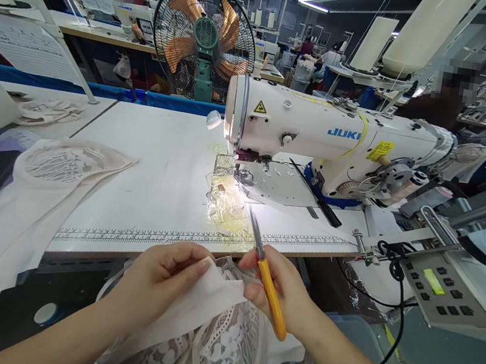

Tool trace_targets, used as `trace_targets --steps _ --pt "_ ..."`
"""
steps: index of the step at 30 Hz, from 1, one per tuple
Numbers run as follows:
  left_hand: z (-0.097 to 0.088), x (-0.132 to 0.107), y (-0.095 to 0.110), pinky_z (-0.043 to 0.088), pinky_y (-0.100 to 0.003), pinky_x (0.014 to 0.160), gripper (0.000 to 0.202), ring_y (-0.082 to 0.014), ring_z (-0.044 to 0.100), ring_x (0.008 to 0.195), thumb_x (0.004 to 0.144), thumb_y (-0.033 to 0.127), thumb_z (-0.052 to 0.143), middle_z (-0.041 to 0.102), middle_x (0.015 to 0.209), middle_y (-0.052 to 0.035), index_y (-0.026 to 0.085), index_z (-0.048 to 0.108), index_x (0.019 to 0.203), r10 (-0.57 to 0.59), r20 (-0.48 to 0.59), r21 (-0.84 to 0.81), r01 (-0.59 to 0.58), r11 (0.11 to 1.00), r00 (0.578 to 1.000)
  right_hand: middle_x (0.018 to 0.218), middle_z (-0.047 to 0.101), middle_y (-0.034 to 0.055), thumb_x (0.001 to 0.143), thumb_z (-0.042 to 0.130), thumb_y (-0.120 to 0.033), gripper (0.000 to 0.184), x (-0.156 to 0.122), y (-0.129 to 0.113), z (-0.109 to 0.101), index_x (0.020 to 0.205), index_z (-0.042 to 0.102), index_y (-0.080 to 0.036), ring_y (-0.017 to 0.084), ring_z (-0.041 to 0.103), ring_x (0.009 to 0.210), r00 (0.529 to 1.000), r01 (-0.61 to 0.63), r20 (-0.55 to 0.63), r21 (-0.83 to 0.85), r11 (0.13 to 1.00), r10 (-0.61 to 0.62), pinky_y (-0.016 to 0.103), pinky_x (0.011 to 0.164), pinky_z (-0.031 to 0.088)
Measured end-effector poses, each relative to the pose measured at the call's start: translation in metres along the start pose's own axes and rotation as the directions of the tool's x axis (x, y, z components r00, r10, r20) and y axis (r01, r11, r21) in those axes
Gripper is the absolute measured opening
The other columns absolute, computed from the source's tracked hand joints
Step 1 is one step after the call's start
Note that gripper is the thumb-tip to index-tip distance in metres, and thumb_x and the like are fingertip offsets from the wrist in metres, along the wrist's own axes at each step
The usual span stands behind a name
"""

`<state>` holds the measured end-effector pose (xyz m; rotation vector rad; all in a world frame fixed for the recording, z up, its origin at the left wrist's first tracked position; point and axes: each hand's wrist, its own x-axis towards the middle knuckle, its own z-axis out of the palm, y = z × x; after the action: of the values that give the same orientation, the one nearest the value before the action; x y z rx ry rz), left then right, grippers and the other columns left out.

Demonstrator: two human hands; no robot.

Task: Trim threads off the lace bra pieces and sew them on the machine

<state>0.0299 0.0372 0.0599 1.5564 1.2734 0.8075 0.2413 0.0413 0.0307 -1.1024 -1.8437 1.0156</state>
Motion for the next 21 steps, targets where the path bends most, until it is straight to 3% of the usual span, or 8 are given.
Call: trace_targets --steps 2,6,10,13,17,21 --pt "0.005 -0.002 0.000 0.040 -0.021 0.052 0.024 -0.0134 0.052 0.057 0.079 0.038 0.054 0.061 0.062 0.0012 0.019 0.060 0.093 0.022 -0.001 0.039 -0.021 0.999 1.000 0.087 0.060 0.0046 0.075 0.066 -0.045 0.033 0.003 -0.006 0.002 0.094 0.054 -0.021 0.016 0.054 0.072 0.995 0.075 -0.074 0.137 0.988 -0.066 0.029 0.064 0.045" --pt "0.014 -0.003 -0.004 0.037 -0.018 0.045 0.020 -0.0116 0.051 0.051 0.083 0.037 0.050 0.057 0.056 0.0055 0.022 0.049 0.097 0.109 0.015 0.086 -0.110 0.990 0.994 0.080 0.061 0.0018 0.074 0.062 -0.024 0.013 0.010 -0.016 0.015 0.080 0.051 -0.022 0.016 0.058 0.075 0.997 0.073 -0.053 0.311 0.948 -0.059 0.029 0.069 0.048" --pt "0.012 -0.003 -0.011 0.042 -0.021 0.051 0.012 -0.0130 0.057 0.058 0.089 0.034 0.041 0.062 0.065 0.0038 0.023 0.043 0.095 0.223 0.092 0.225 -0.239 0.945 0.970 0.073 0.057 -0.0008 0.070 0.059 -0.019 0.012 0.013 -0.017 0.020 0.077 0.050 -0.021 0.013 0.053 0.062 0.999 0.027 -0.044 0.241 0.970 -0.017 0.027 0.060 0.046" --pt "0.001 -0.004 -0.021 0.043 -0.026 0.059 0.014 -0.0158 0.060 0.067 0.090 0.029 0.035 0.064 0.078 0.0001 0.023 0.046 0.096 0.266 0.184 0.466 -0.322 0.824 0.946 0.069 0.054 -0.0019 0.071 0.058 -0.018 0.013 0.011 -0.012 0.010 0.076 0.048 -0.022 0.013 0.051 0.060 0.989 0.076 -0.139 0.158 0.985 -0.054 0.026 0.057 0.045" --pt "-0.020 -0.007 -0.034 0.043 -0.032 0.066 0.028 -0.0204 0.060 0.074 0.091 0.031 0.029 0.065 0.080 -0.0032 0.021 0.055 0.090 0.227 0.177 0.657 -0.287 0.697 0.958 0.071 0.052 -0.0012 0.073 0.057 -0.016 0.015 0.002 -0.005 -0.012 0.074 0.044 -0.022 0.013 0.052 0.065 0.958 0.100 -0.280 0.115 0.988 -0.064 0.026 0.058 0.044" --pt "-0.035 -0.011 -0.033 0.042 -0.029 0.064 0.028 -0.0197 0.058 0.072 0.088 0.037 0.037 0.065 0.077 -0.0023 0.021 0.059 0.083 0.113 0.140 0.642 -0.177 0.746 0.984 0.072 0.053 -0.0005 0.076 0.057 -0.017 0.015 -0.011 0.005 -0.032 0.074 0.043 -0.022 0.013 0.052 0.065 0.947 0.054 -0.318 0.041 0.998 -0.038 0.025 0.058 0.044"
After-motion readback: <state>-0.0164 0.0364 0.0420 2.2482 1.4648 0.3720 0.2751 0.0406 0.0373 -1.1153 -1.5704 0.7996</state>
